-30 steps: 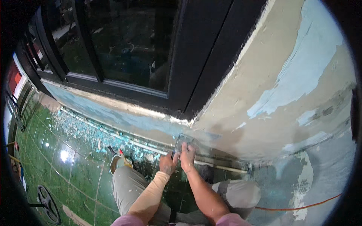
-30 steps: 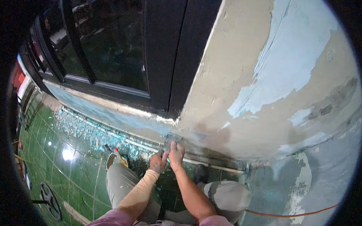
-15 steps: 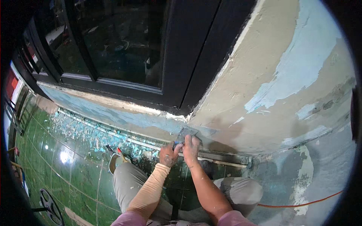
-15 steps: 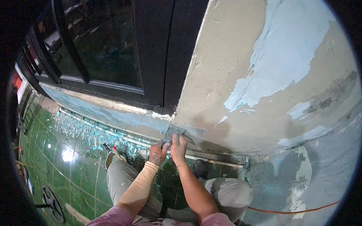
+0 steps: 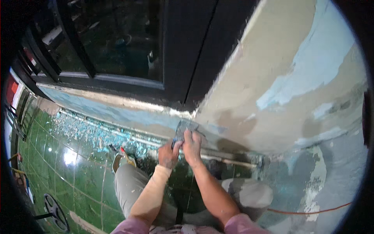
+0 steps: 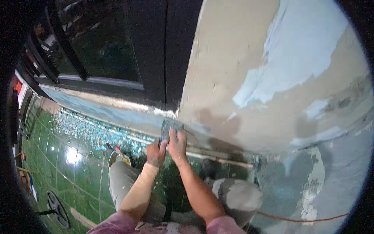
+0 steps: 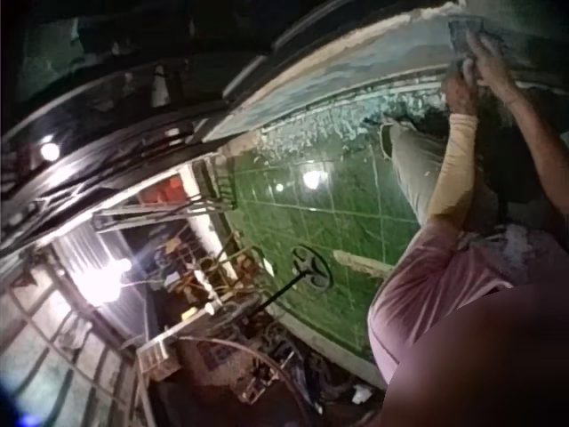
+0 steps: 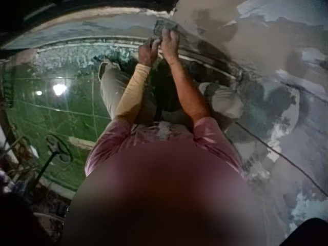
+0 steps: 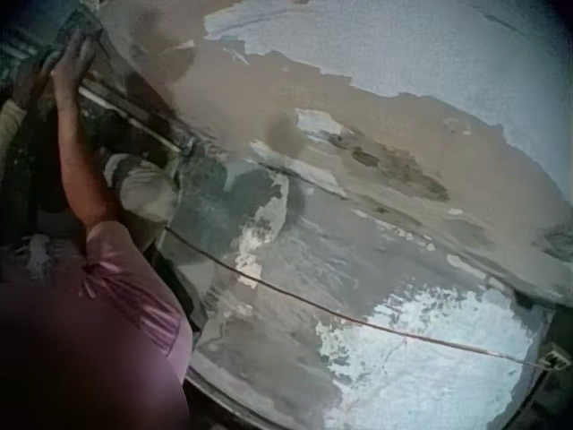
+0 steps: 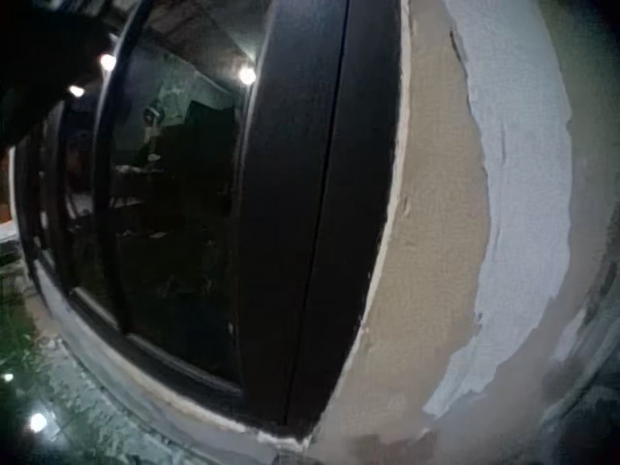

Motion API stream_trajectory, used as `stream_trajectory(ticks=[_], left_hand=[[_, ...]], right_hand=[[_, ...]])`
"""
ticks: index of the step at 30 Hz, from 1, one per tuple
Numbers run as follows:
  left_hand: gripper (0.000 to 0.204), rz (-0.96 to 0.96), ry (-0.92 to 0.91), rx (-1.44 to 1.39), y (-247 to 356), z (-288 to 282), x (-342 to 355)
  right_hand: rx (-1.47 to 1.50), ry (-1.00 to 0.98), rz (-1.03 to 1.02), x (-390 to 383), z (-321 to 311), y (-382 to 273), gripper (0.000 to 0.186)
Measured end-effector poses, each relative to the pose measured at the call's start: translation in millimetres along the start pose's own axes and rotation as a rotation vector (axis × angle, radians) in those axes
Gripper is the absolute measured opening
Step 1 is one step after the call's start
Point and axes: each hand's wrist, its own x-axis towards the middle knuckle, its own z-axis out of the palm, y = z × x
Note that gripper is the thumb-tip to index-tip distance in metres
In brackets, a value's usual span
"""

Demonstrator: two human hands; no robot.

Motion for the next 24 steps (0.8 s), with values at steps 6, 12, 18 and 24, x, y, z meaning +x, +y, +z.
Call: stream_trajectory(ticks=[6,12,18,24], left_hand=[[0.038,-0.044,0.014,-0.017,-27.7,31.9,-26.4],[0.045,-0.061,0.078,0.066,-33.9,41.5,-19.5],[0.044,0.004,-0.032,-0.078,-6.2,13.2,-0.9],[0.041,-0.057,-0.021,0.021,-35.0,27.3,-17.1]], right_hand=[[0.126,0.008,0.220,-18.8,-7.2,47.3,0.035],[-0.051,-0.066,0.019,-7.7,-5.5,42.9,0.033],[0.090,0.003,0.093,-11.3,-1.3,40.7,0.033],[0.140,-0.014,0.097,-17.6,2.8,41.8,0.030]])
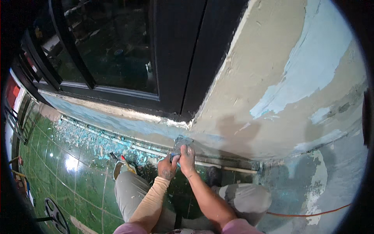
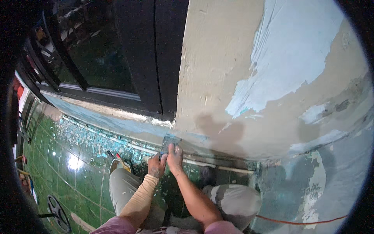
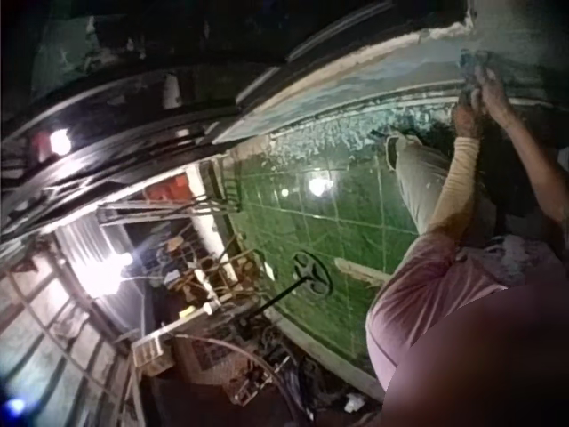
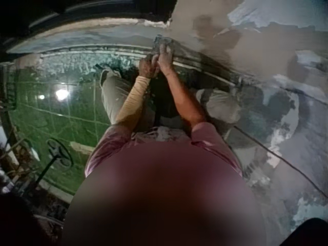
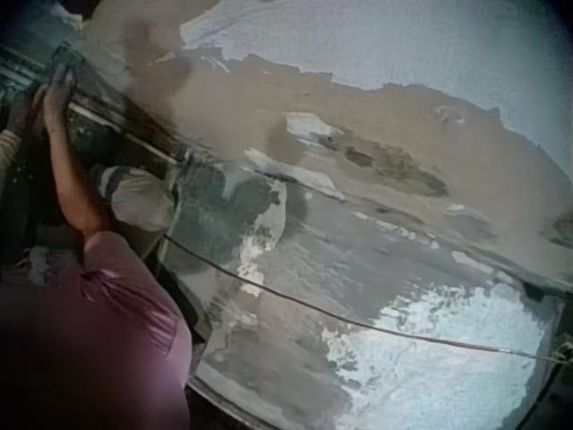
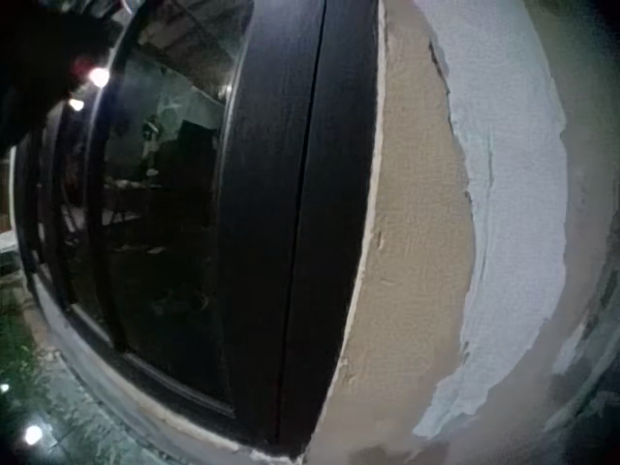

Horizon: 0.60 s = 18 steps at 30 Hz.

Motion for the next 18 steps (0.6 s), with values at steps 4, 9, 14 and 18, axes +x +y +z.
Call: stream_trajectory(ticks=[4,9,14,18], left_hand=[[0.038,0.060,-0.034,0.064,16.2,-10.3,-2.8],[0.033,0.000,-0.017,0.020,-9.2,-8.4,-4.0],[0.032,-0.003,-0.011,-0.021,13.9,-9.2,-3.2],[0.033,-0.020,-0.054,0.051,4.0,-18.7,-8.6]], right_hand=[[-0.597,0.050,-0.103,17.4,-8.0,22.2,0.030],[-0.030,0.066,-0.006,-1.5,12.6,-18.3,0.026],[-0.041,0.041,0.010,1.3,3.1,8.0,0.035],[-0.190,-0.013,0.048,-12.1,3.7,-14.2,0.037]])
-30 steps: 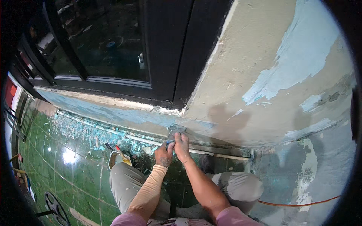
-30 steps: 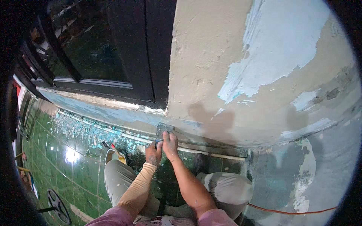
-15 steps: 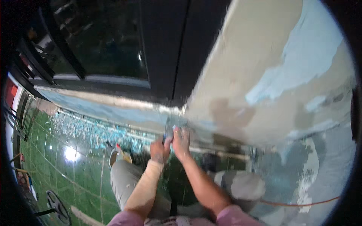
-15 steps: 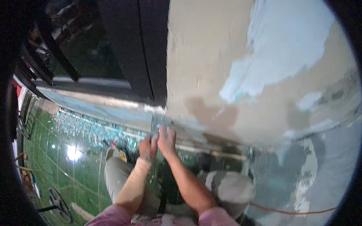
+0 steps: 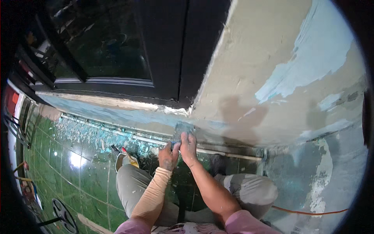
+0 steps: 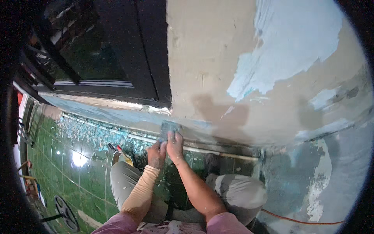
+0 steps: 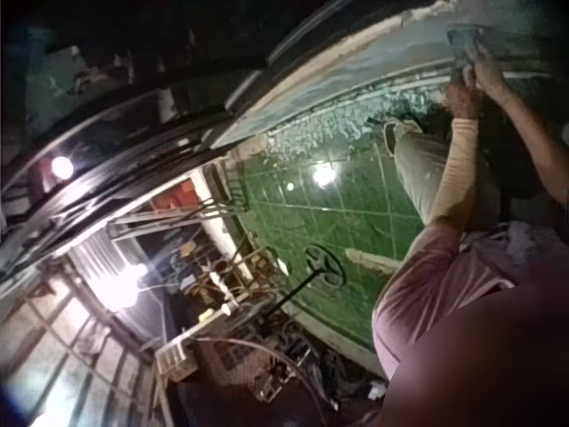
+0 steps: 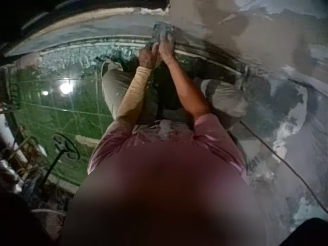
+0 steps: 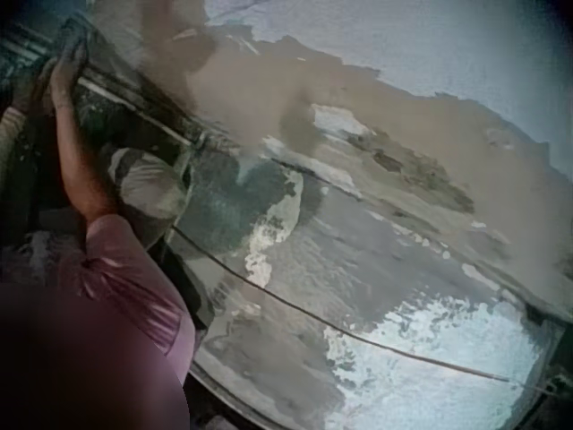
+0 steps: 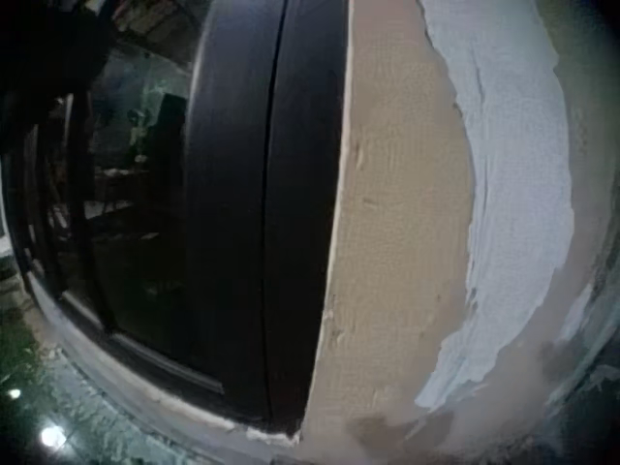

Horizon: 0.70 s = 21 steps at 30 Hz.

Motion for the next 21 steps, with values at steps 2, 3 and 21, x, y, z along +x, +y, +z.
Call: stream_trajectory(ticks=[2,3,21], left_hand=[[0.032,0.136,0.084,0.005,-14.0,30.2,-2.2],[0.031,0.236,0.188,-0.005,-16.1,42.5,0.8],[0.032,0.116,-0.008,-0.045,48.6,-15.4,22.0]], right_hand=[[0.093,0.157,-0.021,14.9,-0.2,32.2,0.038],[0.130,0.301,-0.112,19.5,3.9,52.6,0.038],[-0.134,0.197,-0.209,-3.2,-17.9,9.9,0.035]])
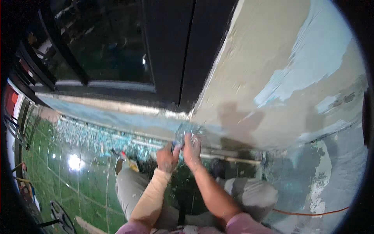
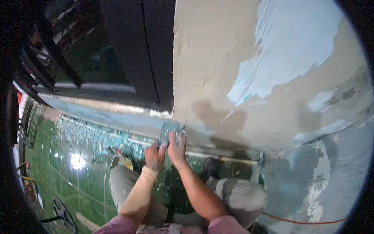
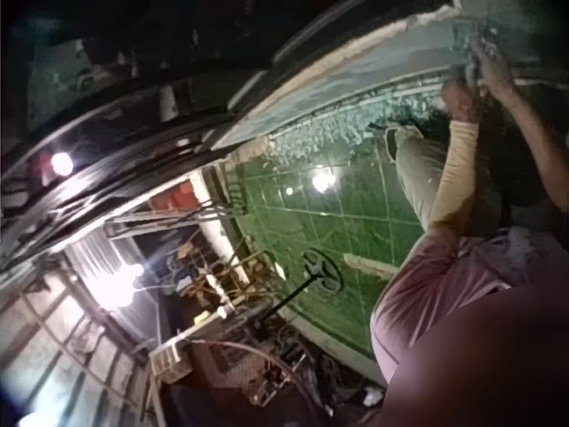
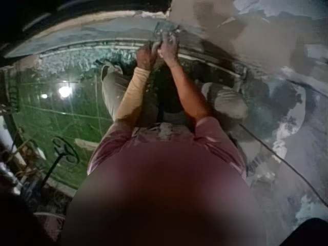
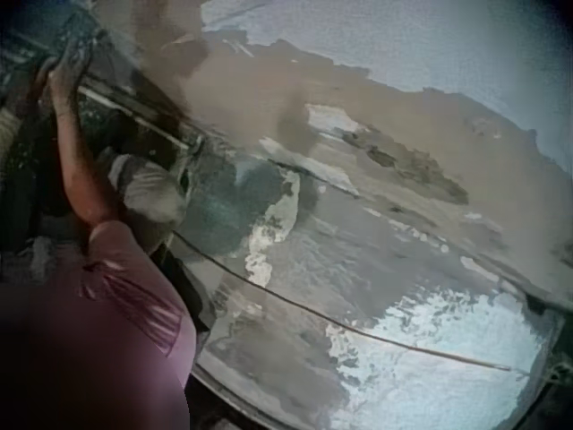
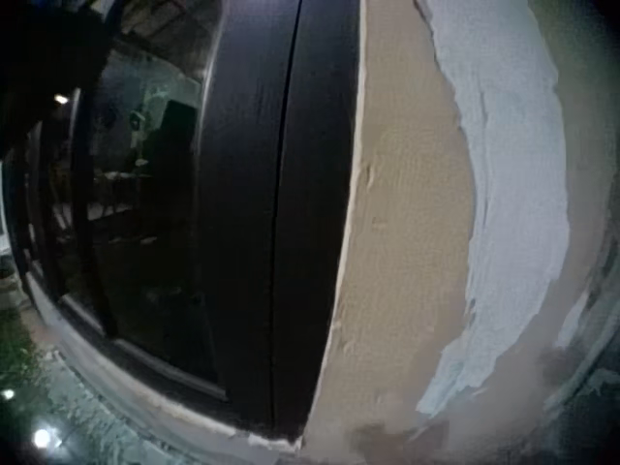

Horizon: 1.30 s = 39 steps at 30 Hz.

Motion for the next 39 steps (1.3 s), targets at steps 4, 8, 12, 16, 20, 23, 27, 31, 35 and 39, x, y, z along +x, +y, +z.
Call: stream_trajectory(ticks=[4,8,12,16,20,23,27,31,35,39], left_hand=[[0.032,0.010,0.009,0.106,-34.2,21.6,-4.1],[0.037,-0.021,-0.036,-0.031,-4.6,-7.9,-2.8],[0.039,0.053,-0.018,0.232,-45.3,37.1,-0.2],[0.035,-0.041,-0.072,0.078,-14.8,5.3,-7.3],[0.031,-0.207,-0.331,-0.160,-38.1,29.3,-0.5],[0.034,-0.026,-0.253,-0.202,-37.2,18.9,-3.7],[0.033,-0.134,-0.343,-0.048,-36.3,25.7,-10.6],[0.034,0.042,-0.317,-0.307,-24.7,20.7,-11.4],[0.027,-0.176,-0.399,-0.155,-13.4,27.0,-3.8],[0.028,0.304,-0.016,-0.224,-18.3,24.2,2.9]], right_hand=[[0.396,-0.028,0.190,15.7,17.7,1.8,0.034],[0.385,-0.200,0.296,26.0,4.8,0.4,0.031],[0.484,0.096,0.265,8.0,18.9,22.3,0.029],[0.244,-0.215,0.167,24.7,-9.5,-9.5,0.033],[0.077,0.005,-0.025,21.2,-2.0,25.6,0.037],[0.179,-0.092,0.108,21.0,-10.8,-32.5,0.037],[0.293,-0.143,0.253,8.7,-15.6,-21.8,0.037],[0.364,-0.095,0.263,9.5,-12.4,18.2,0.040],[0.245,-0.162,0.187,20.4,-21.6,7.9,0.037],[0.316,-0.101,0.121,22.9,-6.8,-3.9,0.040]])
